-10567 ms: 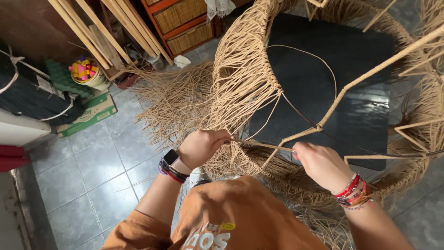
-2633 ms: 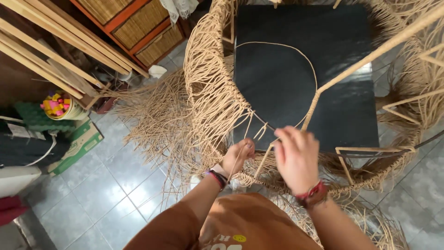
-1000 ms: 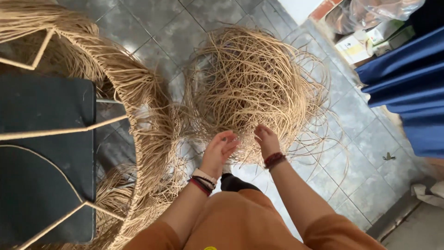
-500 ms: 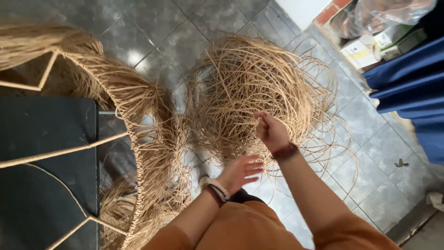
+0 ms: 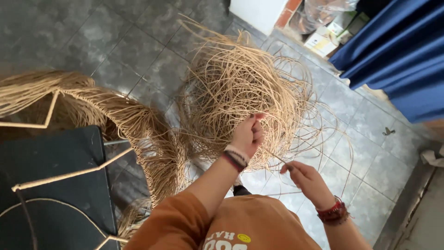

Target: Weaving straw or wicker strands around a wooden frame to create a decorative furniture structure

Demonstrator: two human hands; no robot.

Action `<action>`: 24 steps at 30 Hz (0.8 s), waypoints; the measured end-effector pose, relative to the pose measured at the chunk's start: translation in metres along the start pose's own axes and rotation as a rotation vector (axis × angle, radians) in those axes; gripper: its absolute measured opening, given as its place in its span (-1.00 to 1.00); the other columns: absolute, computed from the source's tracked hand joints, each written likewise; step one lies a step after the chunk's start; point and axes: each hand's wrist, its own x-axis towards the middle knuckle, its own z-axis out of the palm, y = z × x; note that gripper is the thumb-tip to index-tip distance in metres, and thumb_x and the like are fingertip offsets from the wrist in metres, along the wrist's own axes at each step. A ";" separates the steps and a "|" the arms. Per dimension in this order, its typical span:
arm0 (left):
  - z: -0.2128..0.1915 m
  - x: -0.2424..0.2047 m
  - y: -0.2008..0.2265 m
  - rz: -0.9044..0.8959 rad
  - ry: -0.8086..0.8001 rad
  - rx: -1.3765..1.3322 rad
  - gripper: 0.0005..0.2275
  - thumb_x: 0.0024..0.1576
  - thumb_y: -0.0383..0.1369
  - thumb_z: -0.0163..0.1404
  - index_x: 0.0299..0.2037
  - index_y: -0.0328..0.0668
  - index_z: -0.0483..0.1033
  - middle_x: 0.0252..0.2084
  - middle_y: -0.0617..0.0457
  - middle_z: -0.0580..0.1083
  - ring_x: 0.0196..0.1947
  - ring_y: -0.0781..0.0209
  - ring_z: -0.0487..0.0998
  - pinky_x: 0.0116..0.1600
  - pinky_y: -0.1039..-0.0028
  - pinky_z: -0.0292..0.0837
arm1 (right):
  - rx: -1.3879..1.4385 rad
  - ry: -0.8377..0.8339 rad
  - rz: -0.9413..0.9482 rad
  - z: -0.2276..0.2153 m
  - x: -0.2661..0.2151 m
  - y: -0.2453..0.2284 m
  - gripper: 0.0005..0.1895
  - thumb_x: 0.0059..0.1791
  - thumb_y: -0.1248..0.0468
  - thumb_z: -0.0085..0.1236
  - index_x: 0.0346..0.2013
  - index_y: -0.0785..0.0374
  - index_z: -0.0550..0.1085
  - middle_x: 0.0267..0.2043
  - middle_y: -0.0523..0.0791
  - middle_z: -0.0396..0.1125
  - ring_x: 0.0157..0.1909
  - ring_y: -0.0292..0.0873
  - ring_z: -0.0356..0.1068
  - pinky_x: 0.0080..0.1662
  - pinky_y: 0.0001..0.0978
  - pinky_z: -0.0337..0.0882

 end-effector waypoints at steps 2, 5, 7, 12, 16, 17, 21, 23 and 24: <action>-0.012 -0.022 -0.013 0.077 -0.011 0.164 -0.77 0.43 -0.37 -0.36 -0.10 -0.21 0.40 -0.57 0.25 0.16 -0.66 0.45 0.04 -0.56 0.65 -0.05 | 0.077 0.078 0.032 0.006 0.005 0.001 -0.66 -0.05 0.35 -0.14 -0.26 0.22 0.65 -0.20 -0.21 0.48 -0.34 -0.27 0.19 -0.20 -0.44 0.23; -0.053 -0.042 -0.047 0.355 -0.310 0.618 -0.72 0.40 -0.21 -0.23 -0.11 -0.12 0.55 -0.76 0.26 0.20 -0.77 0.49 0.23 -0.64 0.73 0.01 | 0.320 -0.005 -0.049 0.017 0.027 -0.026 -0.35 0.11 -0.13 -0.20 0.11 0.34 0.56 0.05 0.25 0.47 0.19 0.22 0.42 0.28 0.07 0.27; -0.084 -0.050 -0.065 0.412 -0.626 1.670 -0.80 0.32 -0.28 -0.24 0.01 0.06 0.44 -0.27 -0.02 0.60 -0.19 -0.30 0.60 -0.09 -0.01 0.50 | 0.767 -0.135 0.162 0.023 0.047 -0.065 -0.46 0.17 0.08 -0.31 0.27 0.43 0.31 0.35 0.28 0.21 0.44 0.31 0.13 0.41 0.13 0.02; -0.168 -0.010 -0.118 0.739 -0.403 2.100 -0.84 0.10 -0.20 0.02 -0.13 0.42 0.53 -0.04 0.29 0.50 -0.06 0.04 0.56 -0.03 0.18 0.45 | 0.855 0.055 -0.038 0.046 0.098 -0.047 -0.62 0.05 0.37 -0.25 0.10 0.35 0.43 -0.54 -0.29 0.00 -0.60 -0.44 -0.03 -0.61 -0.70 -0.02; -0.107 -0.037 -0.064 0.258 -0.453 0.883 -0.55 0.33 -0.21 -0.32 0.38 -0.19 0.28 0.30 -0.34 0.35 0.30 -0.32 0.36 0.22 0.18 0.32 | -0.029 0.148 -0.283 0.051 0.031 -0.070 -0.69 0.10 0.28 -0.04 0.03 0.20 0.61 -0.17 0.14 0.52 -0.01 0.21 0.51 0.04 0.05 0.46; -0.094 -0.040 -0.049 0.253 -0.460 0.882 -0.55 0.33 -0.21 -0.32 0.38 -0.19 0.28 0.30 -0.34 0.35 0.30 -0.32 0.36 0.22 0.18 0.32 | -0.030 0.154 -0.279 0.049 0.015 -0.062 -0.69 0.10 0.28 -0.04 0.03 0.20 0.61 -0.17 0.14 0.52 -0.01 0.21 0.51 0.04 0.05 0.46; -0.058 -0.048 -0.005 0.202 -0.330 0.009 -0.66 0.40 -0.25 -0.43 0.14 -0.15 0.39 -0.45 0.13 0.39 -0.45 0.27 0.42 -0.26 0.50 0.27 | -0.271 -0.209 -0.488 0.037 -0.011 -0.008 -0.78 0.04 0.32 0.01 -0.11 0.17 0.59 -0.27 0.05 0.56 -0.21 0.17 0.56 -0.15 0.01 0.52; -0.056 -0.054 -0.009 0.255 -0.276 0.043 -0.67 0.43 -0.25 -0.45 0.07 -0.16 0.41 -0.72 0.32 0.20 -0.76 0.45 0.23 -0.58 0.65 0.09 | -0.252 -0.203 -0.454 0.033 -0.010 -0.003 -0.79 0.03 0.33 0.03 -0.13 0.14 0.60 -0.29 -0.01 0.57 -0.23 0.08 0.59 -0.16 -0.08 0.53; -0.059 -0.058 -0.019 0.298 -0.411 0.376 -0.70 0.39 -0.25 -0.41 0.09 -0.06 0.41 -0.59 0.29 0.28 -0.62 0.33 0.31 -0.44 0.53 0.18 | -0.100 -0.142 -0.219 0.032 -0.009 -0.018 -0.69 0.10 0.22 -0.10 -0.07 0.25 0.60 -0.18 0.12 0.54 -0.11 0.17 0.55 -0.01 0.03 0.47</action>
